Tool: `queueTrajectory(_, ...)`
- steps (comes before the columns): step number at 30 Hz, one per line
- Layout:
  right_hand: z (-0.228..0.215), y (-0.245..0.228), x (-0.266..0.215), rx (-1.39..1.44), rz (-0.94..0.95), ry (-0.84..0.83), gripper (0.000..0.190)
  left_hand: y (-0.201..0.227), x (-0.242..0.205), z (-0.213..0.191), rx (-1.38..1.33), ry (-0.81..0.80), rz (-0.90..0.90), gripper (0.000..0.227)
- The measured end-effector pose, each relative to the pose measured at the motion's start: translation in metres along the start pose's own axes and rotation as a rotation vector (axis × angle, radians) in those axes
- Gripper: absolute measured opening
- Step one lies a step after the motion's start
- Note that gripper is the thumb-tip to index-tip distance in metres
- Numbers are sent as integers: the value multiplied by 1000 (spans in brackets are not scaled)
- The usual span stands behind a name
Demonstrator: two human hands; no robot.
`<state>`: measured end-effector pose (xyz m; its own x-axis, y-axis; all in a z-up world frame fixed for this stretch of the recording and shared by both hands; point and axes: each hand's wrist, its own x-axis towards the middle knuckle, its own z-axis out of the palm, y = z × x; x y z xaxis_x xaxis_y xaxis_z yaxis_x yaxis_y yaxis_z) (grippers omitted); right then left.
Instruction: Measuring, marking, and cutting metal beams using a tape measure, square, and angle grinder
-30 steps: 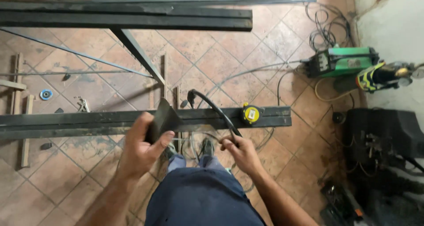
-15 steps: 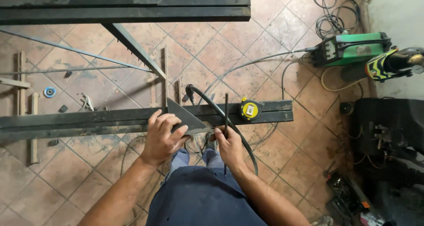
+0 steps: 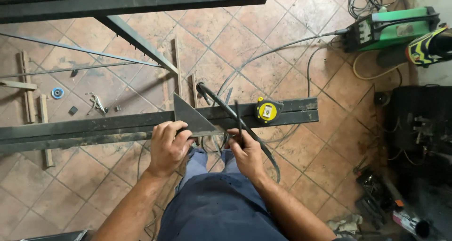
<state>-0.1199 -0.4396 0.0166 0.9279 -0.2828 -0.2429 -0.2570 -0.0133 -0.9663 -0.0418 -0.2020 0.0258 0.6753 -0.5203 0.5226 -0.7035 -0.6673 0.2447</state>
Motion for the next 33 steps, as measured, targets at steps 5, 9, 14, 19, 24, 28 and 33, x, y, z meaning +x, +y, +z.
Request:
queueTrajectory(5, -5, 7, 5, -14, 18, -28, 28, 1, 10, -3, -24, 0, -3, 18)
queueTrajectory(9, -5, -3, 2, 28, 20, -31, 28, 7, 15, -3, -45, 37, 30, 16)
queueTrajectory(14, -4, 2, 2, 62, 23, -44, 28, 8, 17, 0, -65, 48, 39, 16)
queueTrajectory(19, -9, 3, 3, 44, 19, -64, 27, 12, 22, -2, -56, 59, 44, 20)
queueTrajectory(24, -8, -15, 5, 41, 17, -78, 27, 13, 29, -3, -61, 77, 72, 22)
queueTrajectory(28, -10, -6, 4, 59, 33, -98, 29, 15, 30, -1, -62, 79, 57, 23)
queueTrajectory(33, -18, -12, 7, 58, 28, -161, 29, 19, 38, -5, -51, 78, 45, 22)
